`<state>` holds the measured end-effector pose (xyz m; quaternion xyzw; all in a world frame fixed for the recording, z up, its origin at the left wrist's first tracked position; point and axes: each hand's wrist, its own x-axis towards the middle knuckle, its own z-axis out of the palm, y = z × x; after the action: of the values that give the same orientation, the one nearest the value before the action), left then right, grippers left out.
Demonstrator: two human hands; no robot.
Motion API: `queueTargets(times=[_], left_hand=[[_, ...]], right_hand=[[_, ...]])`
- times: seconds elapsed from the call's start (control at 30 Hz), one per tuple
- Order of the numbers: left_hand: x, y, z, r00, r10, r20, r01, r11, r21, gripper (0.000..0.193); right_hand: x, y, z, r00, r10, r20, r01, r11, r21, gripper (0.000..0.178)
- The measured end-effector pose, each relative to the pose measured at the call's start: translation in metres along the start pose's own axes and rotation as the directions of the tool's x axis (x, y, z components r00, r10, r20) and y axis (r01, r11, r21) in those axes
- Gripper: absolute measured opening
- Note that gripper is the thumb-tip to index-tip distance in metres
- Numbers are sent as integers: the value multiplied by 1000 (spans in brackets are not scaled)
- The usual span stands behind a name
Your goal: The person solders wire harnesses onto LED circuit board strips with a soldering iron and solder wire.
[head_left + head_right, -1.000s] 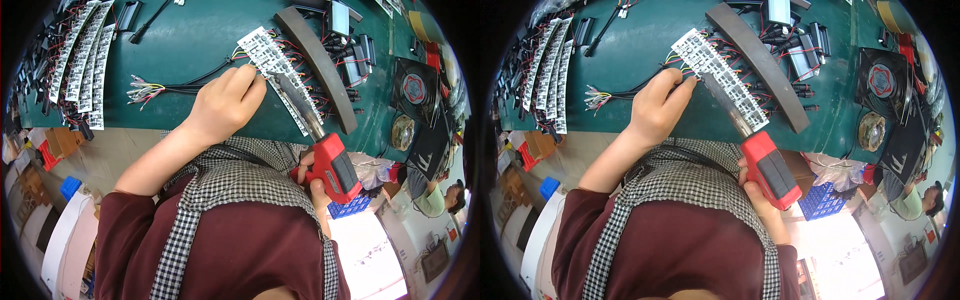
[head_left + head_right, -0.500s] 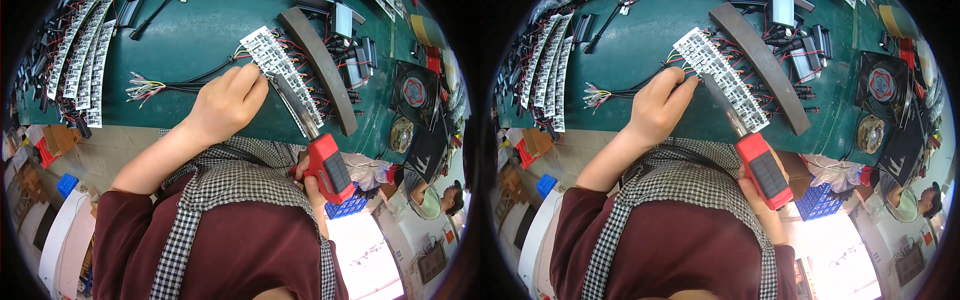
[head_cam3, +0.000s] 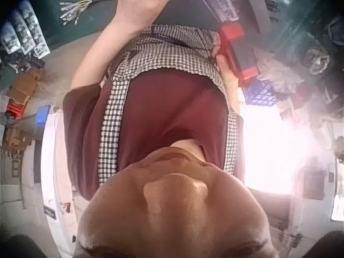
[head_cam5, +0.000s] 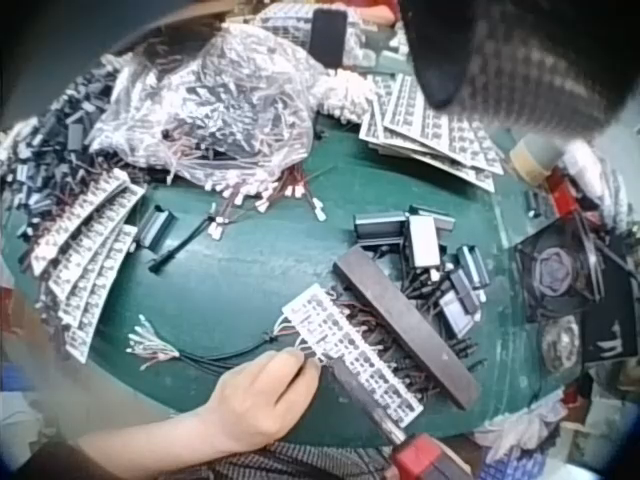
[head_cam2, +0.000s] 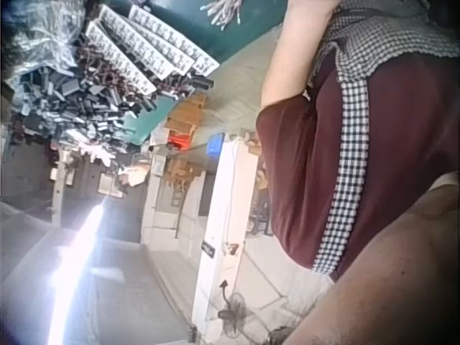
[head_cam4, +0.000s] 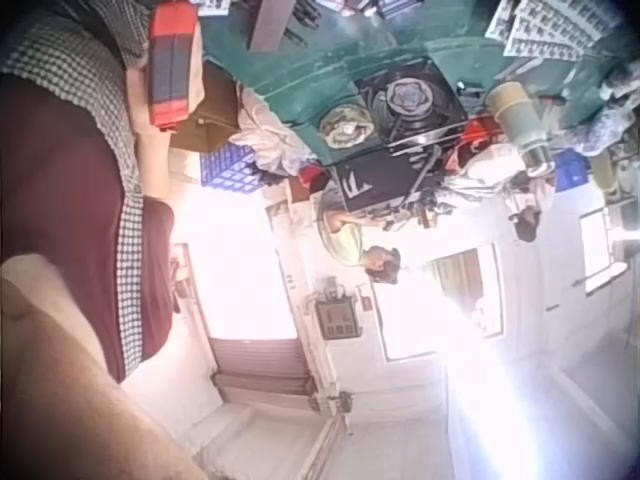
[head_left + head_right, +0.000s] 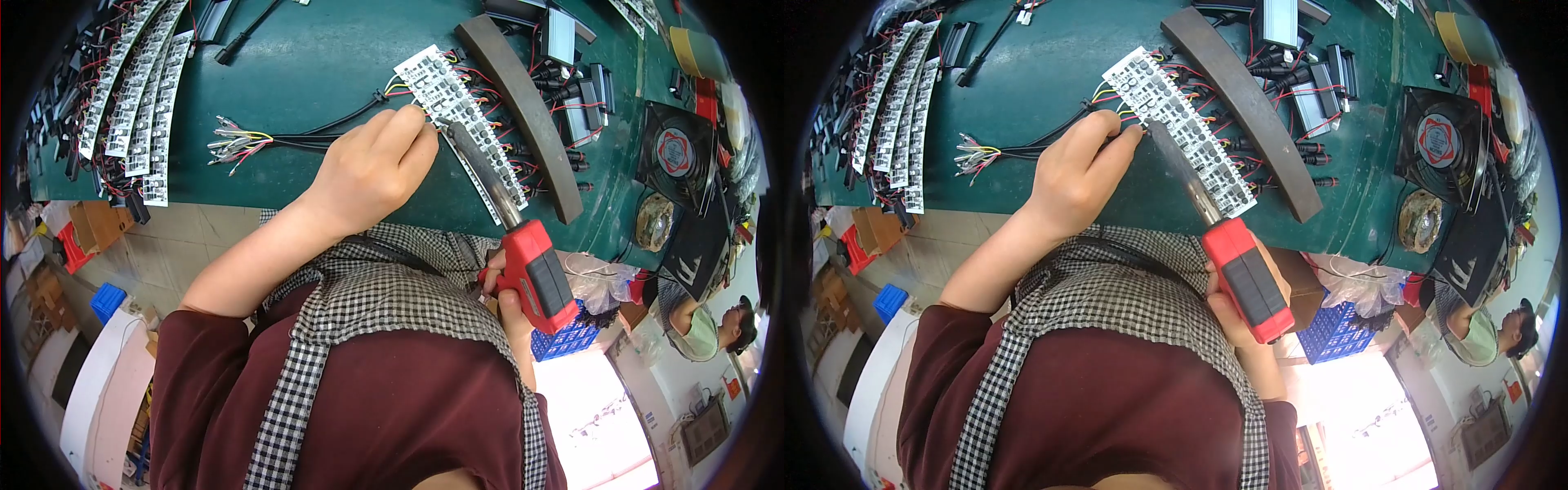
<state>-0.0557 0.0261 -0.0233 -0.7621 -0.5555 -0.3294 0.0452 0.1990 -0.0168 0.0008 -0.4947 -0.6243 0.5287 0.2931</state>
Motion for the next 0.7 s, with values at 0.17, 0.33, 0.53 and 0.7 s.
queueTargets(times=[0.17, 0.33, 0.53, 0.7], left_hand=[[0, 0, 0, 1000, 0, -7, 0, 1000, -4, 15], [0, 0, 1, 1000, -2, 5, 2, 1000, 3, 15], [0, 1, 0, 1000, -4, -4, 4, 1000, 7, 14], [0, 1, 0, 1000, 0, -2, 0, 1000, 7, 14]], right_hand=[[-10, 18, -16, 998, -13, 63, 23, 988, -150, 55], [-9, 17, -14, 995, -81, 66, 89, 986, -138, 62], [-6, 1, -5, 995, 100, 7, -99, 971, 218, 69], [-15, -8, -10, 995, 94, -18, -91, 985, 150, 76]])
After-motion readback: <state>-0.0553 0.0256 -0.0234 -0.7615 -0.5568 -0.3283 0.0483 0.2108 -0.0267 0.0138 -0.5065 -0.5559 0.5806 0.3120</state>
